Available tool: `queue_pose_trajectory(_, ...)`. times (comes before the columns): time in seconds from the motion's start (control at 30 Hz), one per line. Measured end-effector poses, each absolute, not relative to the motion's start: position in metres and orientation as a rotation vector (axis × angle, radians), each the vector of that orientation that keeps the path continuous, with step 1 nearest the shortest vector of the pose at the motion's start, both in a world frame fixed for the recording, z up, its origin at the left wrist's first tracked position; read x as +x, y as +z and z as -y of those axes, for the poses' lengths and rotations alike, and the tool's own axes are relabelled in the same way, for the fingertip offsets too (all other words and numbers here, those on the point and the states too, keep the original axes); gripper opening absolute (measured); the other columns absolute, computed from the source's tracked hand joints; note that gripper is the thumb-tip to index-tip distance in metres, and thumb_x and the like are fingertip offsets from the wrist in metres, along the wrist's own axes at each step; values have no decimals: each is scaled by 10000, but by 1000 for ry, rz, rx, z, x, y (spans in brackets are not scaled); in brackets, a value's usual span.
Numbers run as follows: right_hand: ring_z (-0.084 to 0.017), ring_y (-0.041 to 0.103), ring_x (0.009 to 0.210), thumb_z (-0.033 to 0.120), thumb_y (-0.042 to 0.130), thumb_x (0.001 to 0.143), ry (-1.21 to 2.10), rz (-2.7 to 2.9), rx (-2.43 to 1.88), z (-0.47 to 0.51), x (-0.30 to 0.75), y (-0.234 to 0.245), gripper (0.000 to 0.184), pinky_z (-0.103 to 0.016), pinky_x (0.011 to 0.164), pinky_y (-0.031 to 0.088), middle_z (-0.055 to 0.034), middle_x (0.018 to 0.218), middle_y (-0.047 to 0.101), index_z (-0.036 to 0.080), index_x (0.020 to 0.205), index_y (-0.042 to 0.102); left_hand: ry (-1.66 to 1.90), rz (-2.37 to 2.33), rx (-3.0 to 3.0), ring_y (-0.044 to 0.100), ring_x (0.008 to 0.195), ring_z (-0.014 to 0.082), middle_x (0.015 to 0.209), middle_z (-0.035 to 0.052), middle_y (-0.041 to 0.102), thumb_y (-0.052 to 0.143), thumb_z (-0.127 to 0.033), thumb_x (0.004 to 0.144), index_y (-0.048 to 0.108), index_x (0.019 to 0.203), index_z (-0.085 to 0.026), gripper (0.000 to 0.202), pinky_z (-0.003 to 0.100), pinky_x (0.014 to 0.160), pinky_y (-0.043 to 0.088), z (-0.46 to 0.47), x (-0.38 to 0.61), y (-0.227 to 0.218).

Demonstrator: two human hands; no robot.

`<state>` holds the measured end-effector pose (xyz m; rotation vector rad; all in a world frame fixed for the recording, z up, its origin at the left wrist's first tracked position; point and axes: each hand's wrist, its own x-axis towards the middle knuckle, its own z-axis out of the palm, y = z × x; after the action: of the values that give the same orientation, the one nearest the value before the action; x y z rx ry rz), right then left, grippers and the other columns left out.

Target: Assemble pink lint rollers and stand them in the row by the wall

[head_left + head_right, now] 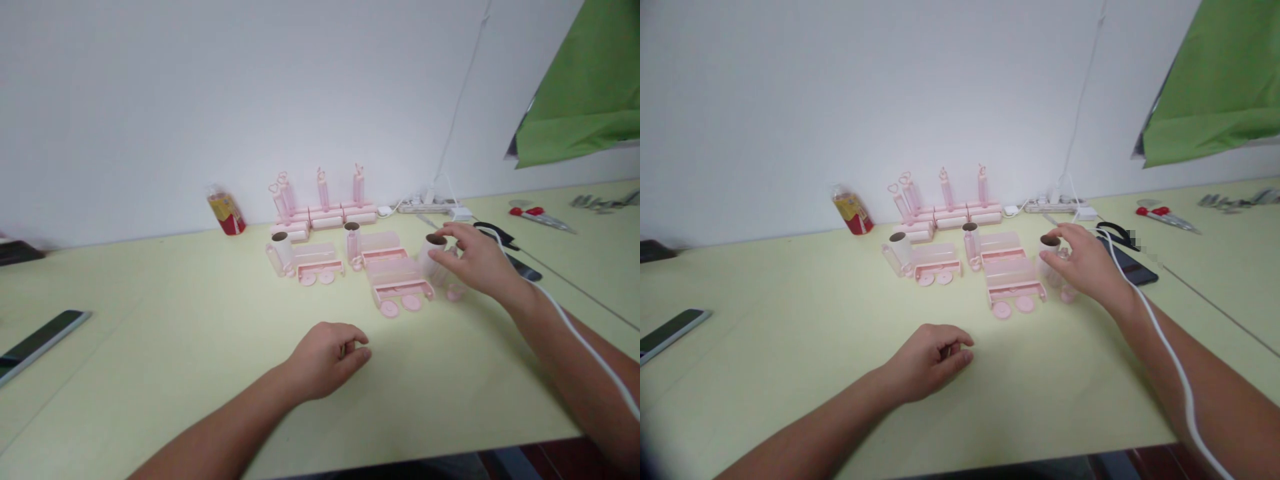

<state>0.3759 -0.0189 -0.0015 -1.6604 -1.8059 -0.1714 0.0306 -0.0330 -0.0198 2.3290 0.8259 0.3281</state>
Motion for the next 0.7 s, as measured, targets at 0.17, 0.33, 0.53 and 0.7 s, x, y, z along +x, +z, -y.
queue_pose_trajectory(0.17,-328,607,1090,354,597,834,-198,1807,-1664,18,373,-5,280,-445,949,451,-135,1151,661,201,1066,634,319,-819,2327,499,567,97,656,-6,597,528,-365,915,690,975,-164,265,216,570,368,33,30,-20)
queue_pose_trajectory(0.33,-345,462,1320,371,575,862,-323,1896,-1564,13,374,-14,370,-495,1074,364,-177,1367,553,167,1168,615,320,-833,2325,503,567,97,661,-8,600,531,-367,911,689,989,-167,267,216,570,370,32,30,-22)
queue_pose_trajectory(0.53,-337,398,1379,367,501,926,-447,2054,-1568,10,378,-22,439,-534,1130,289,-174,1456,479,154,1300,587,320,-828,2320,511,573,97,673,-5,609,532,-372,912,691,982,-165,271,216,571,377,32,30,-20)
queue_pose_trajectory(0.7,-431,345,1389,497,561,890,-463,2016,-1739,12,380,-27,494,-614,1067,328,-127,1582,289,256,1317,615,314,-828,2326,518,579,101,679,-4,616,541,-372,908,692,986,-172,262,218,572,381,32,30,-21)
